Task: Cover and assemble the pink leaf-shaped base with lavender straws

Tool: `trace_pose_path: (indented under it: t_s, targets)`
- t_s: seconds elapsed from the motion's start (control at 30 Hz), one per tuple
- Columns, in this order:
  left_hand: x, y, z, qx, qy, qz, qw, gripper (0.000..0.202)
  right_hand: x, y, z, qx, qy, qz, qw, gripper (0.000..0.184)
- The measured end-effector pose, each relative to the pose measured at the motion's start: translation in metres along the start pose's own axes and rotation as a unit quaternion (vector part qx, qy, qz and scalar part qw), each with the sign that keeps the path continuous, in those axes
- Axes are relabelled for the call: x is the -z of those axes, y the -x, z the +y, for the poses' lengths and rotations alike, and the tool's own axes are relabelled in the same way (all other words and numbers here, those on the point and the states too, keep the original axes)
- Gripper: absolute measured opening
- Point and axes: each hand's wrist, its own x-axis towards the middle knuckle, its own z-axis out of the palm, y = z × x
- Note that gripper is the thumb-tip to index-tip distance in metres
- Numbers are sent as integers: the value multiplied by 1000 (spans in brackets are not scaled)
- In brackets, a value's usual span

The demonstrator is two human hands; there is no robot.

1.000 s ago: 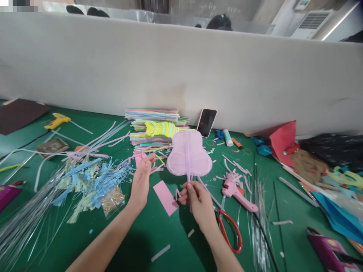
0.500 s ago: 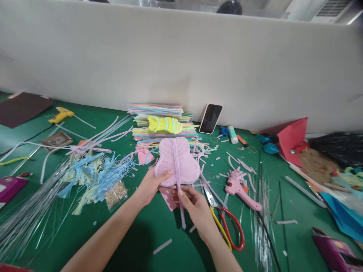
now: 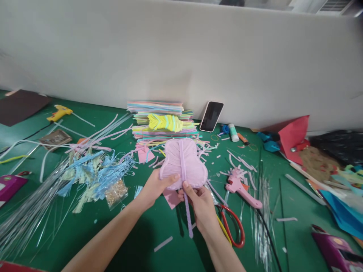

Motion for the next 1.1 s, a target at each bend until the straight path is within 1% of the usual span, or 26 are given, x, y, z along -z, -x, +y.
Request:
trace_pose_path:
  t_s: [0.1,0.17,0.23,0.3,0.37,0.43,0.53,0.6,0.63,0.73,0.77,0.83,0.87,0.9,1.03,1.1]
  targets:
    - [3,-1,-1,1,-6,-10,1000,29,1,0,1,8,3,-6,1000,34]
    - [6,-3,0,1,21,-5,1000,33,1,2,1,3,4,-12,1000,34]
    - [10,-6,2,10,81,24,996,38,1,5,2,-7,14,-23,1000,35]
    - [14,-9,6,22,128,60,990,37,2,9,4,-20,32,-33,999,38]
    - [17,-10,10,40,132,71,988,34,4,15,7,-42,53,-46,997,40]
    - [20,-9,13,67,118,51,989,34,8,20,10,-71,88,-71,991,43]
    - [28,-5,17,113,94,7,989,41,19,26,9,-100,153,-123,975,45]
    - [33,-4,18,122,69,3,990,43,28,27,3,-83,183,-143,969,44]
    - [36,-3,18,119,54,12,991,42,34,25,-2,-66,196,-139,969,43]
    - [41,-4,15,117,-1,43,992,35,46,15,-21,-7,253,-90,963,43]
    - [42,-5,14,118,-18,47,992,34,48,9,-28,14,280,-81,957,43]
    - [41,-7,10,114,-44,45,991,33,47,-6,-45,71,354,-72,930,40]
    - [39,-8,7,109,-54,41,992,34,44,-14,-53,109,402,-64,907,37]
    - [37,-9,5,103,-64,36,992,34,40,-23,-62,151,462,-57,872,33]
    - [29,-10,-4,62,-127,27,990,34,16,-68,-99,215,536,-13,816,10]
    - [28,-10,-6,35,-164,33,985,32,6,-94,-117,236,563,14,792,6]
